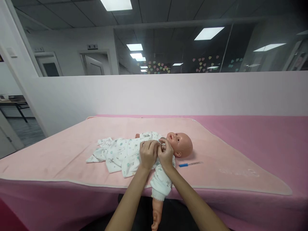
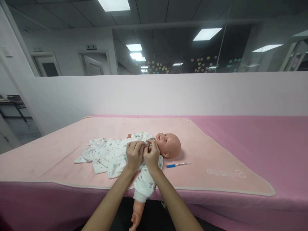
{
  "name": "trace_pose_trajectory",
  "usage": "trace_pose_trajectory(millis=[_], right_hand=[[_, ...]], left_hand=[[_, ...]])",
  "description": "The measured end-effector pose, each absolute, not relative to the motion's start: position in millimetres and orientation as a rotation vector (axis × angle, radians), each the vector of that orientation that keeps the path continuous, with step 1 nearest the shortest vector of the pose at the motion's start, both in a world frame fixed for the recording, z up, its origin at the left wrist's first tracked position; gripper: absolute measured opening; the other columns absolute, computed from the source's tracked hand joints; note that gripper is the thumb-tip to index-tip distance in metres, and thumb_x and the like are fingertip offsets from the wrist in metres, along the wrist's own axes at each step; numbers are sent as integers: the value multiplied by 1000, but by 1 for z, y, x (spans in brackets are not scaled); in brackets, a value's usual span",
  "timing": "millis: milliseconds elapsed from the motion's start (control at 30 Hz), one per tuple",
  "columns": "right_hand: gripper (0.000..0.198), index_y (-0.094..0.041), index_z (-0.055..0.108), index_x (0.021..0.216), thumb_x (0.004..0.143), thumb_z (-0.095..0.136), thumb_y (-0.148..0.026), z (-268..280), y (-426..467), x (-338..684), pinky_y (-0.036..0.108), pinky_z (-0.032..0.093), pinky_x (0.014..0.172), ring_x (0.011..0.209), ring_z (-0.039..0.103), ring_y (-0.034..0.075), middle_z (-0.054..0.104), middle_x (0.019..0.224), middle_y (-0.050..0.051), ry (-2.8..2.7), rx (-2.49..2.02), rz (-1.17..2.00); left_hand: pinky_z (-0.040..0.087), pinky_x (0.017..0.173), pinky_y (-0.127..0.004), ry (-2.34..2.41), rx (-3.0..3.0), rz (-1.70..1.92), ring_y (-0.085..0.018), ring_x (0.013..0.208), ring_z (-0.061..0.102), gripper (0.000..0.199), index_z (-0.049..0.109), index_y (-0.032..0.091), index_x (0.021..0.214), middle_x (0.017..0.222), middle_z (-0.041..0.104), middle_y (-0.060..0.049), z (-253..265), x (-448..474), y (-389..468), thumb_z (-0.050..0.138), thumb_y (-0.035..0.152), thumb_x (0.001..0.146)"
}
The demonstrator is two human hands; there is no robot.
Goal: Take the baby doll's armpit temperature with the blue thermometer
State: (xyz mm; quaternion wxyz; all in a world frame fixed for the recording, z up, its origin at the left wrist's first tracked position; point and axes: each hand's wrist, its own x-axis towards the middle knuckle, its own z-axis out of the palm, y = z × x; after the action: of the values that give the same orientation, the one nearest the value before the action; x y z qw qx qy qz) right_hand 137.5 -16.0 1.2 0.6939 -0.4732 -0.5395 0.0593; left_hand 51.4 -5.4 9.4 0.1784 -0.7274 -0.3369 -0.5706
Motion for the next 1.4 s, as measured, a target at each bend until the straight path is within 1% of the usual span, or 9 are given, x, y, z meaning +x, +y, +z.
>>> trace_pose_trajectory(millis=[100, 200, 267, 333, 433, 533, 833, 1133, 1400], right_hand=[[19, -15, 58, 83, 79, 41, -21, 3, -20, 137, 24, 41, 51, 52, 46, 11, 58, 79, 6, -1150, -1059, 57], [22, -16, 59, 85, 81, 38, -19, 5, -23, 135, 27, 45, 58, 65, 54, 15, 59, 84, 8, -1169, -1021, 10], [25, -17, 60, 89, 80, 37, -15, 4, -24, 132, 29, 47, 67, 78, 57, 18, 60, 87, 8, -1336, -952, -10], [29, -19, 61, 90, 78, 36, -11, 4, -24, 129, 31, 47, 73, 84, 58, 19, 62, 90, 8, -1586, -880, 8], [29, -18, 62, 87, 77, 37, -8, 2, -22, 124, 30, 48, 72, 81, 59, 18, 63, 88, 7, -1751, -881, 78], [28, -17, 61, 88, 76, 37, -8, 2, -19, 123, 30, 47, 71, 79, 59, 18, 62, 87, 7, -1702, -938, 95], [33, -19, 58, 93, 75, 35, -4, 3, -23, 125, 29, 46, 75, 83, 57, 17, 60, 88, 5, -1728, -879, 109], [25, -18, 58, 95, 77, 42, -13, 1, -22, 124, 27, 46, 65, 73, 57, 17, 60, 90, 6, -1663, -931, 132], [23, -17, 62, 90, 79, 43, -10, 1, -19, 124, 27, 46, 70, 80, 58, 17, 62, 87, 6, -1668, -902, 113]], left_hand=[[39, 77, -32, -1012, -1896, -1782, -16, 82, 56, 14, 58, 20, 86, 83, 63, -4, 11, 42, -6, 44, 18, 85], [39, 77, -33, -1182, -1733, -1938, -18, 83, 55, 16, 57, 20, 87, 83, 62, -5, 14, 24, -8, 41, 19, 86], [38, 75, -33, -1313, -1840, -1877, -17, 79, 55, 18, 57, 21, 85, 81, 62, -3, 16, 11, -10, 40, 22, 87], [37, 73, -33, -1396, -2035, -1700, -17, 76, 54, 18, 58, 21, 80, 78, 62, -1, 16, 3, -12, 41, 24, 86], [36, 72, -32, -1410, -2201, -1453, -17, 76, 53, 16, 59, 22, 77, 77, 62, 0, 14, 1, -15, 44, 24, 83], [36, 73, -32, -1404, -2195, -1377, -18, 80, 52, 13, 60, 23, 81, 81, 62, 0, 10, 5, -16, 48, 19, 78], [36, 73, -33, -1407, -2206, -1354, -19, 79, 51, 11, 55, 21, 77, 80, 60, -2, 9, 6, -17, 46, 16, 74], [35, 77, -34, -1355, -2221, -1490, -19, 84, 50, 13, 56, 22, 79, 84, 61, -1, 11, 8, -20, 44, 17, 78], [36, 78, -34, -1351, -2285, -1559, -18, 84, 51, 13, 54, 22, 79, 84, 61, -1, 12, 7, -19, 41, 21, 83]])
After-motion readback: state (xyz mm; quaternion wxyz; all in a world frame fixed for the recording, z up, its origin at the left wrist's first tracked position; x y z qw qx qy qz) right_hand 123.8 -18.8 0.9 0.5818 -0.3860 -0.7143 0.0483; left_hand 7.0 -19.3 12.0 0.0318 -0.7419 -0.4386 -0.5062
